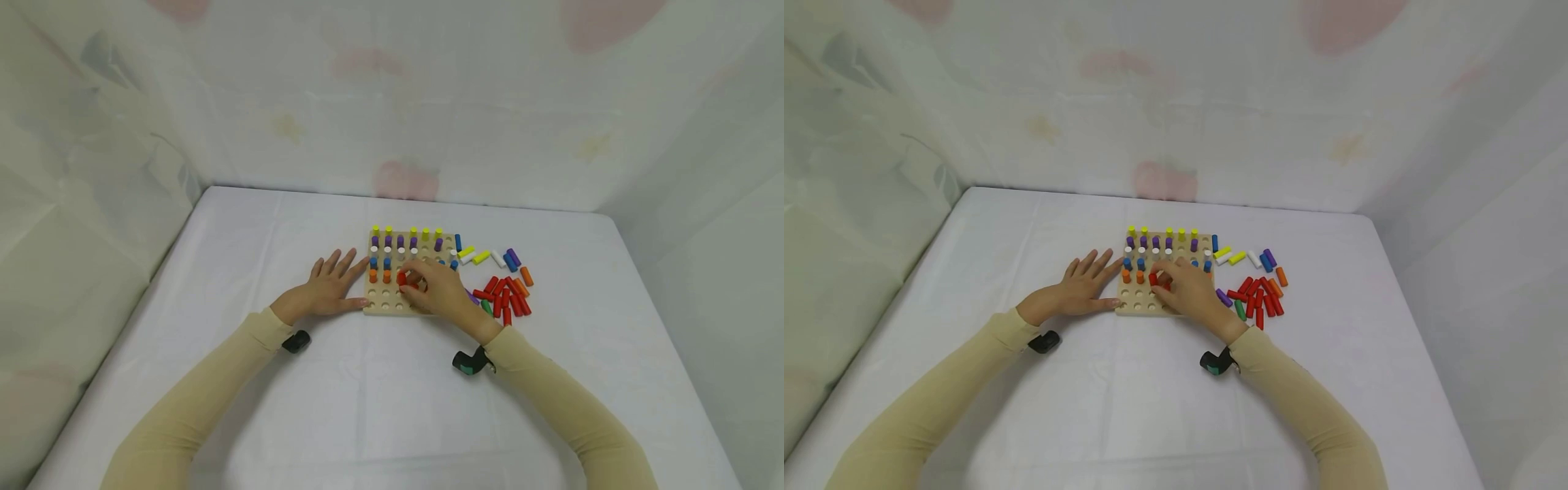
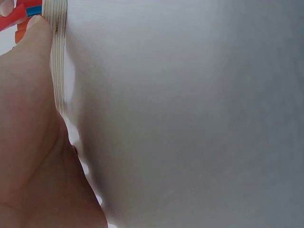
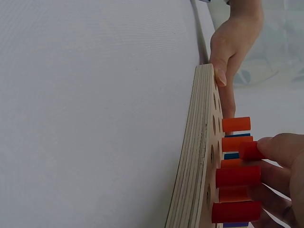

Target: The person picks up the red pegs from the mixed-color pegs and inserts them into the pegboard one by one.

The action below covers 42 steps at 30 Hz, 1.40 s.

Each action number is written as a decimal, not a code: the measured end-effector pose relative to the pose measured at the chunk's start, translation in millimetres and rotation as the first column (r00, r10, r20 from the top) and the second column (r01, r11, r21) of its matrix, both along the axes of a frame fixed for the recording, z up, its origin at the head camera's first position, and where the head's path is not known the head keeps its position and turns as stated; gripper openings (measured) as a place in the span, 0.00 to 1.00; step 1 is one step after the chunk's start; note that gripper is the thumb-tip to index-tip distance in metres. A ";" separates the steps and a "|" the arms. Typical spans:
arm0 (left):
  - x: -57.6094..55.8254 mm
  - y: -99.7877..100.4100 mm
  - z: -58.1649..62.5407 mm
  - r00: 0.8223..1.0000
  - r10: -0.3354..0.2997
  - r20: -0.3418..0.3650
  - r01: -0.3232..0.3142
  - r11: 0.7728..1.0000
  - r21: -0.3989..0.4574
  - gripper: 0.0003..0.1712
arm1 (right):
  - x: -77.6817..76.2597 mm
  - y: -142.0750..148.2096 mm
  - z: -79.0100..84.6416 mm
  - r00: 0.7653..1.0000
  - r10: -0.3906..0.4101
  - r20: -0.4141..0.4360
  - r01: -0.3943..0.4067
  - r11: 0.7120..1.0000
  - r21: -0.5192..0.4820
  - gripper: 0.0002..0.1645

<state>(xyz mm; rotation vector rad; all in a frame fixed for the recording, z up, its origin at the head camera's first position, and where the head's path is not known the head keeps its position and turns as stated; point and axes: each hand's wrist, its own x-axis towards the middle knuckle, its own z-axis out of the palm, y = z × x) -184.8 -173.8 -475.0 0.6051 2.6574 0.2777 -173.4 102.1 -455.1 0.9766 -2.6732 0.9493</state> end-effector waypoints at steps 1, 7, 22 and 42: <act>0.0 -0.3 -0.2 1.000 -0.001 -0.002 0.001 1.000 0.006 0.56 | -0.1 -0.2 -1.1 1.000 -0.004 -0.004 0.004 1.000 0.007 0.19; 0.6 -0.6 1.3 1.000 -0.013 -0.018 0.013 0.999 0.031 0.56 | 1.0 -1.2 -5.0 1.000 -0.009 -0.003 0.009 0.999 0.037 0.18; 0.9 -0.3 -0.5 1.000 -0.005 -0.019 0.006 1.000 0.004 0.55 | 3.1 -3.7 -12.8 0.999 -0.038 -0.010 0.039 0.998 0.054 0.18; -1.4 -1.3 -3.1 1.000 -0.005 -0.010 0.005 1.000 0.012 0.57 | 4.6 -6.4 -21.7 0.995 -0.089 -0.038 0.090 0.995 0.036 0.18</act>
